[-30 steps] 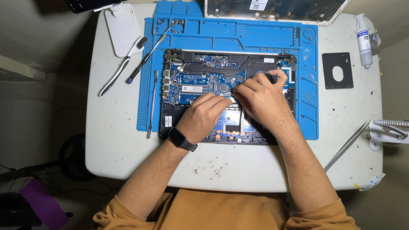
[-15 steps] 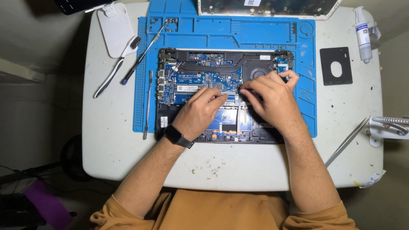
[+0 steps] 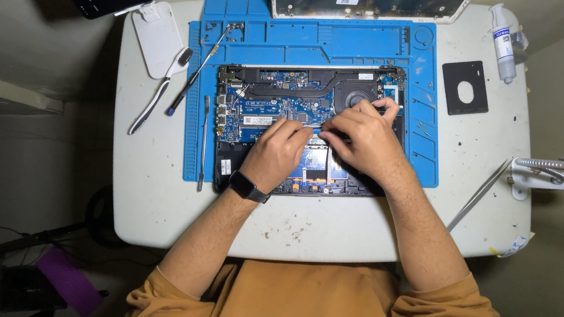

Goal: Reconnecting various internal ribbon cables and connectors to the motherboard of a laptop.

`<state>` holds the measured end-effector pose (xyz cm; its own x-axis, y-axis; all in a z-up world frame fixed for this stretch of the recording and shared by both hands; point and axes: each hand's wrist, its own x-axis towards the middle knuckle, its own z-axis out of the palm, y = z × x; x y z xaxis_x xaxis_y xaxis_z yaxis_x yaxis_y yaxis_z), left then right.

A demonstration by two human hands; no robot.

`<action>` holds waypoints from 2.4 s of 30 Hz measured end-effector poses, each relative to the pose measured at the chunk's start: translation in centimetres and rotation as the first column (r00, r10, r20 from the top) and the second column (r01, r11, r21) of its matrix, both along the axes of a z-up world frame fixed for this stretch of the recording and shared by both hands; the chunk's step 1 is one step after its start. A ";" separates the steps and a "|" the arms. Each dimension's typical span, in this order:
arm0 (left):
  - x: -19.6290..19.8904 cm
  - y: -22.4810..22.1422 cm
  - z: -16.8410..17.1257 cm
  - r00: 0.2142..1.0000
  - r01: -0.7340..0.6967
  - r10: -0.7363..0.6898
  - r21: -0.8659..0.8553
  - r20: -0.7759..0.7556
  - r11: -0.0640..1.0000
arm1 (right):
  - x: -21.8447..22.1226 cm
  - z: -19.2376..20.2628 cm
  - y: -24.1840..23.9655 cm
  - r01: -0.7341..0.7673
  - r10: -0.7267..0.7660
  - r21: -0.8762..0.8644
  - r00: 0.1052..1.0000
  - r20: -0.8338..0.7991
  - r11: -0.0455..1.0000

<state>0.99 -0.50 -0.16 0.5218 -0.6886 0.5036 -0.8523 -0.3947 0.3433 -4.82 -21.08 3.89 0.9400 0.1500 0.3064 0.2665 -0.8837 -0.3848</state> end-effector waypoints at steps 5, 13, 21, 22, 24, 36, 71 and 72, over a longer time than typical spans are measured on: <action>0.0 -0.2 0.0 1.000 -0.012 0.011 -0.005 -0.020 1.000 | 0.0 0.4 0.2 0.006 -0.006 -0.010 1.000 -0.015 1.000; 0.0 -0.2 0.2 0.997 -0.021 0.018 -0.035 -0.073 0.999 | -0.2 0.3 0.4 0.003 -0.004 -0.022 1.000 -0.005 1.000; 0.2 -0.2 0.4 0.946 -0.079 0.014 -0.188 -0.323 0.979 | -0.2 -0.7 0.7 -0.026 0.027 -0.032 0.999 0.042 0.999; 0.1 -0.1 0.3 0.946 -0.079 0.014 -0.188 -0.324 0.979 | -0.3 -0.5 0.7 -0.027 0.028 -0.031 0.999 0.041 0.999; 0.0 0.1 0.2 0.933 -0.135 0.065 -0.179 -0.353 0.975 | -0.3 -0.2 0.7 -0.005 0.005 -0.009 1.000 0.027 1.000; 0.0 -0.3 0.5 0.923 -0.215 0.141 -0.176 -0.359 0.961 | -0.3 0.0 0.9 0.030 -0.030 0.019 1.000 0.007 0.999; -0.8 0.6 0.2 0.997 -0.073 0.071 0.063 0.040 0.995 | -0.6 -0.4 1.6 0.006 0.028 -0.205 0.986 0.163 0.979; -0.7 0.6 0.1 0.997 -0.070 0.067 0.062 0.043 0.996 | -0.6 -0.6 1.5 0.010 0.026 -0.207 0.985 0.169 0.978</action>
<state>0.27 0.06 -0.09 0.5490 -0.6831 0.4816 -0.8351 -0.4728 0.2813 -5.39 -19.57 3.30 0.8751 0.2343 0.4234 0.3197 -0.9368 -0.1424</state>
